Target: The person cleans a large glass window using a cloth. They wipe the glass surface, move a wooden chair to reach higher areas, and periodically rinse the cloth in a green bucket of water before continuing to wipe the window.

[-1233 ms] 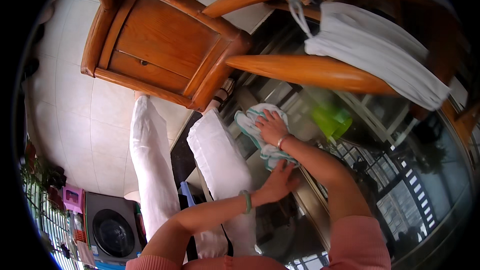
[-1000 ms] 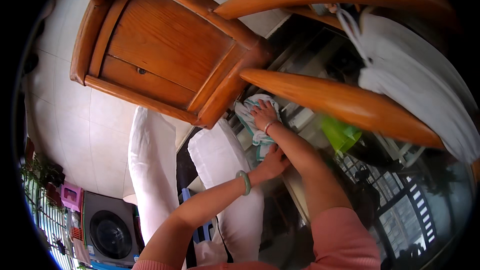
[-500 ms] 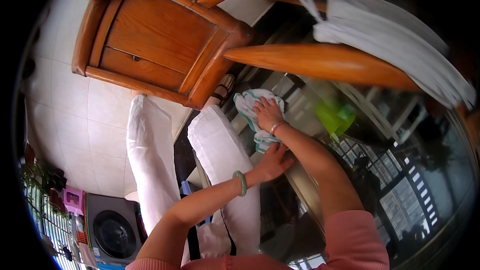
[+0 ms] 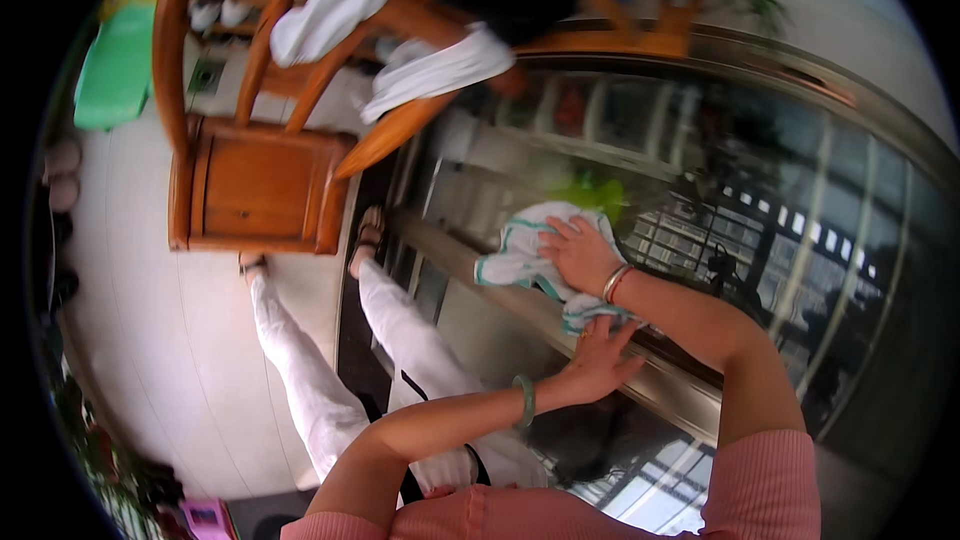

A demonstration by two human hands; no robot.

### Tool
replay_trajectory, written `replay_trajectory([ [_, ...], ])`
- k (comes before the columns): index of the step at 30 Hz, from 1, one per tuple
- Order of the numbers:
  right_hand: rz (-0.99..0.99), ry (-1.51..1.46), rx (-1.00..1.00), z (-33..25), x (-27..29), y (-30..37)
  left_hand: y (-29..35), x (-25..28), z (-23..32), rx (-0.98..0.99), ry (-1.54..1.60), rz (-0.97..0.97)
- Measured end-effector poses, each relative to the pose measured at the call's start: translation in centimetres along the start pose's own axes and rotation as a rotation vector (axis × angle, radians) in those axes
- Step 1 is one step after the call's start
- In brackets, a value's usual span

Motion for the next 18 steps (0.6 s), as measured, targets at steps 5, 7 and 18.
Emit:
replay_trajectory([
  [5, 0.193, 0.228, -0.124, 7.4, 7.4, 2.3, -3.0, -1.3, 3.0, -0.193, -0.066, 0.073],
  [7, 0.119, 0.330, -0.223, 10.3, 9.7, 3.1, -4.0, -1.7, 3.2, -0.222, -0.050, 0.102],
  [18, 0.298, 0.782, -0.467, 24.8, 21.3, 8.7, -14.9, -2.0, 12.3, -0.431, 0.039, 0.079],
])
Point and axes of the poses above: each hand's wrist, its own y-axis away from the middle knuckle, its own x-axis out of the back of the hand, z = x × y, the point moved 8 cm from there along -y, towards the middle knuckle, and after that the axes turned 14 degrees about z, right-handed, at the moved point
